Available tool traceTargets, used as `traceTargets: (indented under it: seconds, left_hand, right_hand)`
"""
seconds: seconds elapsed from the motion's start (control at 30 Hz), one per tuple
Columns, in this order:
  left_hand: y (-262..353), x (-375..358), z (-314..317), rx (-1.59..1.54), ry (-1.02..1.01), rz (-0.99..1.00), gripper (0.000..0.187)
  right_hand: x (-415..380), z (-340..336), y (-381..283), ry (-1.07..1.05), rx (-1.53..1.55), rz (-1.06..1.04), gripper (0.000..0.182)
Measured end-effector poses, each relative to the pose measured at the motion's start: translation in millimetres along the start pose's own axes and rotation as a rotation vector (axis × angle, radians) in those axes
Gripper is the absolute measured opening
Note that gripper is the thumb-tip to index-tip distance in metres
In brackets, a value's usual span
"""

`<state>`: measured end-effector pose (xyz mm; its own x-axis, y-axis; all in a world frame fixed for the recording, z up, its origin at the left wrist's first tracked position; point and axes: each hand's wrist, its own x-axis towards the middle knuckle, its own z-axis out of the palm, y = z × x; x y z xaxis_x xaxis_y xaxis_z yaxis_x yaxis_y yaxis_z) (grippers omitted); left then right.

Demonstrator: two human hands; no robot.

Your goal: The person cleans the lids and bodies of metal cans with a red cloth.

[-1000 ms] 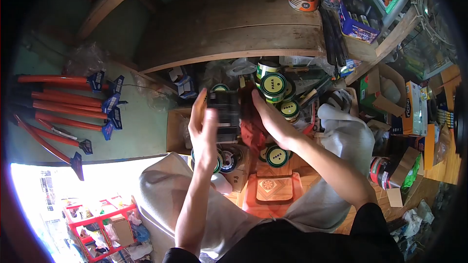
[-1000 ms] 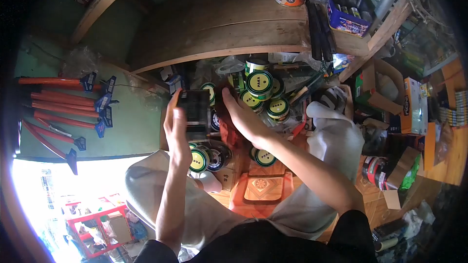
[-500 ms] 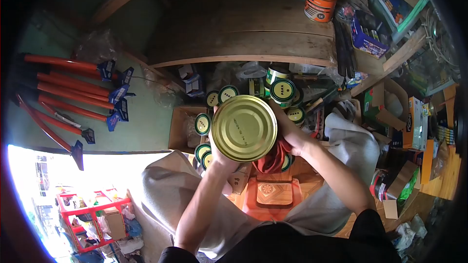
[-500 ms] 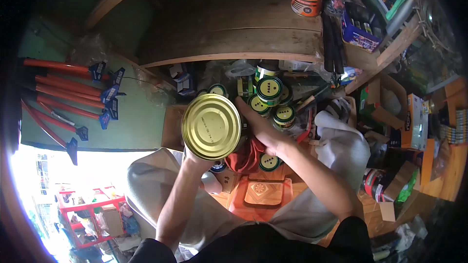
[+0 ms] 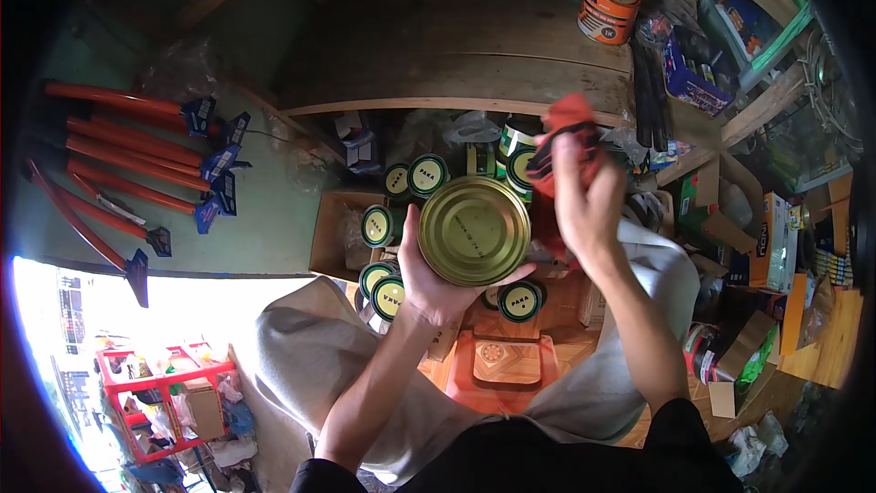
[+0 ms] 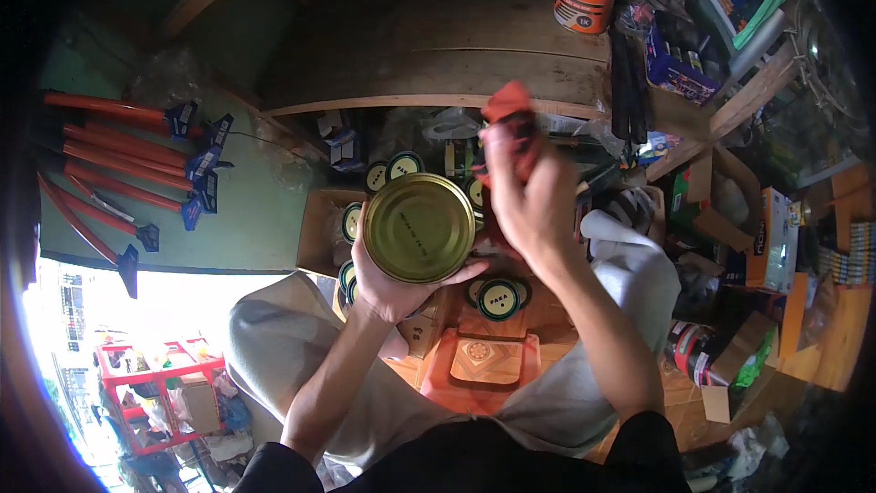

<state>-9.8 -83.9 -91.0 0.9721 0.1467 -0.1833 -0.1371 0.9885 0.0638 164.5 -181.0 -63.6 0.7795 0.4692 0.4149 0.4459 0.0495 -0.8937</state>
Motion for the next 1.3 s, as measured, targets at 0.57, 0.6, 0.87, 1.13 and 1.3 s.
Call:
traceTargets:
  seconds: [0.57, 0.6, 0.87, 1.13, 1.3]
  left_hand:
    - [7, 8, -12, 0.167, 0.288, 0.276, 0.073]
    - [5, 8, -16, 0.168, 0.305, 0.241, 0.073]
    - [24, 12, -31, 0.339, 0.417, 0.291, 0.05]
    - [20, 4, -18, 0.352, 0.457, 0.325, 0.053]
    - [15, 0, -27, 0.352, 0.565, 0.278, 0.047]
  right_hand:
    - [-28, 34, 1, -0.319, -0.463, -0.382, 0.029]
    - [-27, 38, 8, -0.282, -0.456, -0.41, 0.027]
    - [-44, 51, -4, -0.552, 0.073, -0.039, 0.022]
    - [-39, 44, 42, -0.313, -0.441, -0.411, 0.038]
    - [-52, 69, 19, -0.312, -0.063, -0.089, 0.03]
